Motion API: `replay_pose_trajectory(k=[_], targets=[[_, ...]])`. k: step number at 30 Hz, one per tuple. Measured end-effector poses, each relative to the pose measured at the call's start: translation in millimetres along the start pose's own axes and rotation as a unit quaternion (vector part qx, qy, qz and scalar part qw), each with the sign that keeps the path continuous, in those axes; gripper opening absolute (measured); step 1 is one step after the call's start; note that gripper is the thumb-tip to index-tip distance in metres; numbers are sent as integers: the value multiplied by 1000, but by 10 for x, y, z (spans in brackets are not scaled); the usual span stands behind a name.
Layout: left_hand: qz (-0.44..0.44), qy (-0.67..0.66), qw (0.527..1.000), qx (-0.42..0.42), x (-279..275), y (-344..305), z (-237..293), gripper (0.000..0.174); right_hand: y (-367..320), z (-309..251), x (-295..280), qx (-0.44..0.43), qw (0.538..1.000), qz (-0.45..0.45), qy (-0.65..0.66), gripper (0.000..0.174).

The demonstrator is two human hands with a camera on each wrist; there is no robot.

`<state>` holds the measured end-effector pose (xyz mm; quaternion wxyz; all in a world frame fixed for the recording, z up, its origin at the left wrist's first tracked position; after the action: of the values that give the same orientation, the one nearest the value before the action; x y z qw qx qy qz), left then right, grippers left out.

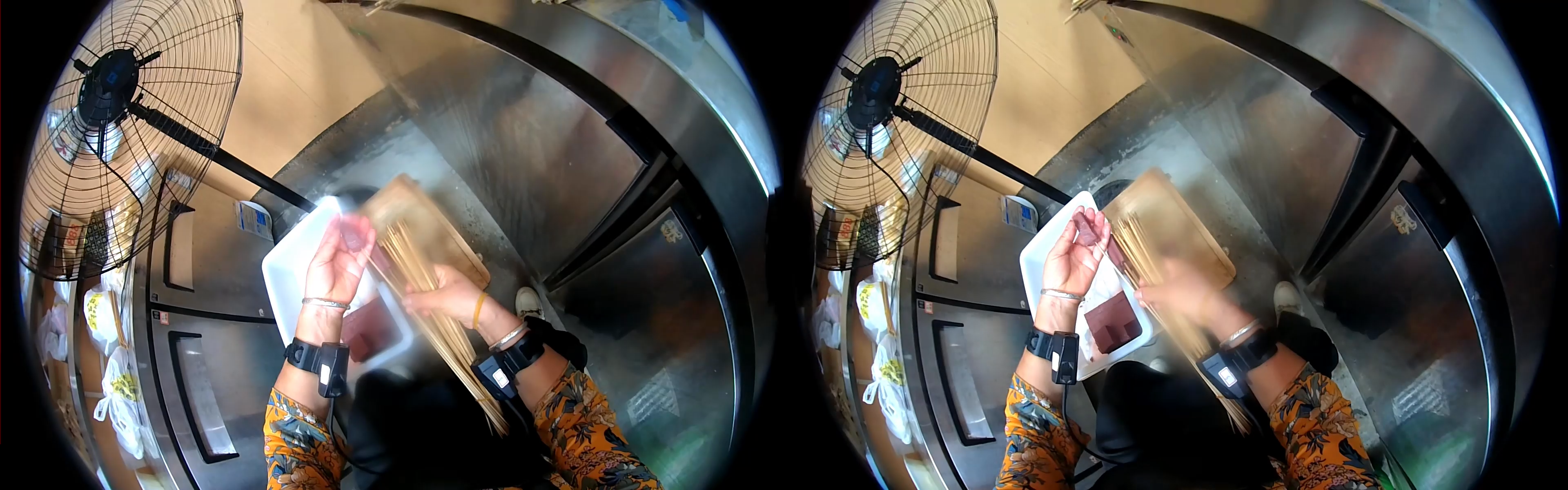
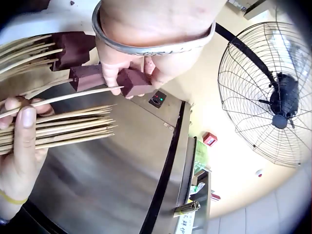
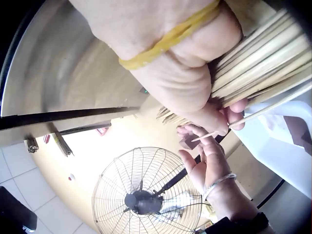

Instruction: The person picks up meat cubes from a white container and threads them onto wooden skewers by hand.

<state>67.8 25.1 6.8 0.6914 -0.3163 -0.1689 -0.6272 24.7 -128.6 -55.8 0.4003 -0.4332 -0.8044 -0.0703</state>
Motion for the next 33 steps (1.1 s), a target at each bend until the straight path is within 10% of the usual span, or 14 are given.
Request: replay_pose_trajectory(k=[33], targets=[[68,413,902,103,86,-195,77,31,-34,-90,48,-16,1000,17,-8,18]])
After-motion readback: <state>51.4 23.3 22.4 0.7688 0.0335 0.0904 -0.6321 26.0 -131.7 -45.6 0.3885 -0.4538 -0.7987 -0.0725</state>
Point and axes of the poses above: each hand's wrist, its own y-axis towards the middle knuckle, its own x-axis out of the palm, z = x × y, the point moved 7 cm from there along y, towards the middle knuckle, and after that the axes turned 10 degrees about y, right-handed, at the moved point
